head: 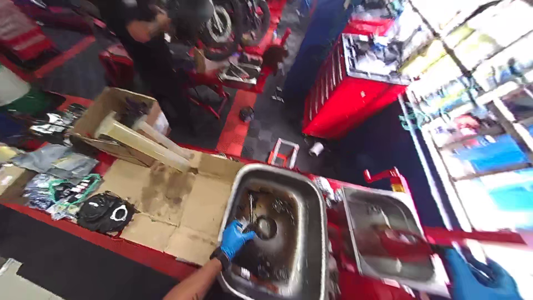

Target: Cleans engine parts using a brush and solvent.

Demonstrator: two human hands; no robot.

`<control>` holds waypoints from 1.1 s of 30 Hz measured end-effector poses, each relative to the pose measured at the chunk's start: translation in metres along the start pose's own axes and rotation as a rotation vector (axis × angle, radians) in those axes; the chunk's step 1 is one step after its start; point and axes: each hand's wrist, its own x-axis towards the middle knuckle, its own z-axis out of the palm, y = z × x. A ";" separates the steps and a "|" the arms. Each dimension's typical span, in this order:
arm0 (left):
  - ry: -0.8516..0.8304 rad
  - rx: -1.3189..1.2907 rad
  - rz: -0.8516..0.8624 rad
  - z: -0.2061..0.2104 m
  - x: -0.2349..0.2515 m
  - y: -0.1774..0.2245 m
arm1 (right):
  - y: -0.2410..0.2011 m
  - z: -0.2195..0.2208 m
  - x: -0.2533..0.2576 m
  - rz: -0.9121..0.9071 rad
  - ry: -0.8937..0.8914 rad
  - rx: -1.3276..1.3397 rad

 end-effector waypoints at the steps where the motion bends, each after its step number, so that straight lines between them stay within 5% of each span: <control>1: 0.017 -0.011 -0.013 -0.002 0.002 0.004 | -0.007 0.004 -0.020 -0.051 -0.076 -0.015; 6: 0.110 0.063 -0.020 -0.013 0.004 0.014 | -0.001 0.115 -0.154 0.053 -0.939 -0.119; 9: 0.189 0.048 0.033 -0.020 0.011 0.024 | 0.019 0.189 -0.209 -0.235 -1.209 -0.233; 12: 0.259 0.004 0.069 -0.028 0.011 0.034 | 0.028 0.249 -0.248 -0.565 -1.300 -0.287; 17: 0.340 -0.114 0.116 -0.042 -0.005 0.049 | 0.016 0.265 -0.295 -0.670 -1.493 -0.705; 21: 0.314 -0.282 0.073 -0.045 -0.018 0.049 | 0.021 0.263 -0.295 -0.785 -1.453 -0.675; 29: 0.192 -0.544 -0.010 -0.036 -0.028 0.014 | 0.028 0.264 -0.291 -0.777 -1.402 -0.782; 33: 0.233 -0.470 -0.028 -0.032 -0.031 0.003 | 0.011 0.262 -0.272 -0.534 -1.356 -0.593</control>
